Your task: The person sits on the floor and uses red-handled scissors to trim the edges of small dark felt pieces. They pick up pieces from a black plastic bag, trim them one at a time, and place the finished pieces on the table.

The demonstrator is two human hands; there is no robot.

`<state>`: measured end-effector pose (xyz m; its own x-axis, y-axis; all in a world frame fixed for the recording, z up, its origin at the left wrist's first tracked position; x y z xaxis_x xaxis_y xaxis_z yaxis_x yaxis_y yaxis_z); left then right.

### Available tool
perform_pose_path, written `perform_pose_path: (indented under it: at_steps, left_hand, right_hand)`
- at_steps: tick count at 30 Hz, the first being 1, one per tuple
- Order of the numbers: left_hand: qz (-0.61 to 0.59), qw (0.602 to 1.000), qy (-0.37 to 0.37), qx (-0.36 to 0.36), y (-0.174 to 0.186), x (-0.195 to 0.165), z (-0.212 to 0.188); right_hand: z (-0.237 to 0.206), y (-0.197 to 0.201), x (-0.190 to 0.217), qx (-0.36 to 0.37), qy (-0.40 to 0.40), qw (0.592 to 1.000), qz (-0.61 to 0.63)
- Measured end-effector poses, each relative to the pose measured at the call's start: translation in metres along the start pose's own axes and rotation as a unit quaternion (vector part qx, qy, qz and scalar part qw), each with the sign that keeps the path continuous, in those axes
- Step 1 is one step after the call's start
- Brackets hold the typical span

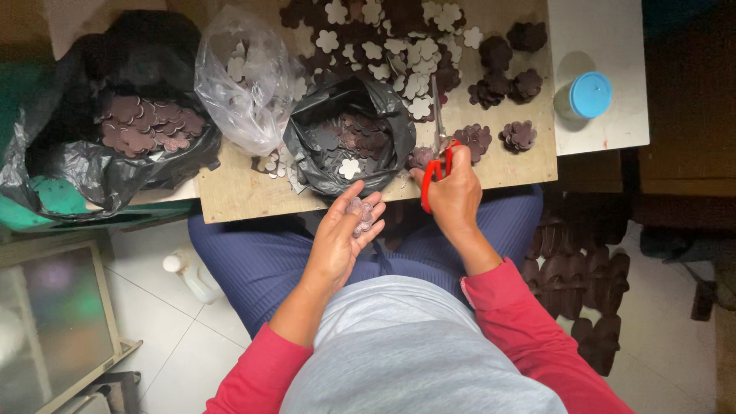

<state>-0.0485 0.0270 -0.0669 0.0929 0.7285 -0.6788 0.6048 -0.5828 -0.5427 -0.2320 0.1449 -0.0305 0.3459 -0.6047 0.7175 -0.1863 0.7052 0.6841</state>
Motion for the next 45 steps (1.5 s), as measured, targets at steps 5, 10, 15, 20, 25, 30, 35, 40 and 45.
perform_pose_path:
  at_steps: [5, 10, 15, 20, 25, 30, 35, 40, 45]
  left_hand:
    - [0.086, 0.996, -0.014, -0.012, 0.005, 0.001, 0.000]
    - [0.092, 0.995, -0.040, -0.002, 0.009, 0.003, 0.003]
    - [0.025, 0.999, -0.046, 0.012, 0.002, 0.005, 0.003]
    - [-0.055, 0.998, -0.013, 0.022, -0.002, -0.003, -0.003]
    - [0.004, 0.999, 0.018, 0.031, -0.013, 0.000, -0.003]
    - [0.010, 0.998, 0.015, 0.060, -0.022, 0.003, -0.003]
    - [0.037, 0.997, 0.033, 0.057, -0.021, 0.007, -0.005]
    - [0.049, 0.998, 0.014, 0.039, -0.015, 0.003, -0.004]
    - [0.061, 0.998, -0.014, 0.017, -0.010, 0.001, -0.002]
  right_hand:
    - [0.005, -0.010, -0.006, 0.000, 0.022, 0.999, -0.038]
    - [0.019, -0.016, -0.009, -0.002, 0.025, 0.999, -0.033]
    - [0.031, -0.008, 0.004, -0.004, 0.040, 0.998, -0.042]
    - [0.014, 0.018, 0.025, 0.026, 0.013, 0.999, 0.040]
    - [-0.029, 0.015, 0.037, 0.152, -0.110, 0.937, 0.296]
    - [-0.039, 0.008, 0.059, 0.191, -0.048, 0.934, 0.298]
    - [-0.043, -0.008, 0.046, 0.208, -0.052, 0.914, 0.345]
    - [-0.035, -0.013, 0.024, 0.183, -0.092, 0.903, 0.378]
    - [-0.029, 0.001, 0.009, 0.171, -0.109, 0.905, 0.373]
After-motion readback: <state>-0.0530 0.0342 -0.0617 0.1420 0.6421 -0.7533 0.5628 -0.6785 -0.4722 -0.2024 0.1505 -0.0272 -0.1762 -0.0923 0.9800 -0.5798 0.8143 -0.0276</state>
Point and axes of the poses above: each hand's wrist, its own z-axis towards the middle knuckle, its own y-axis out of the back of the hand, x = y × z, the point moved 10 cm from there along z, towards the middle knuckle, and after that the axes turned 2 degrees about z, right-handed, at the moved point
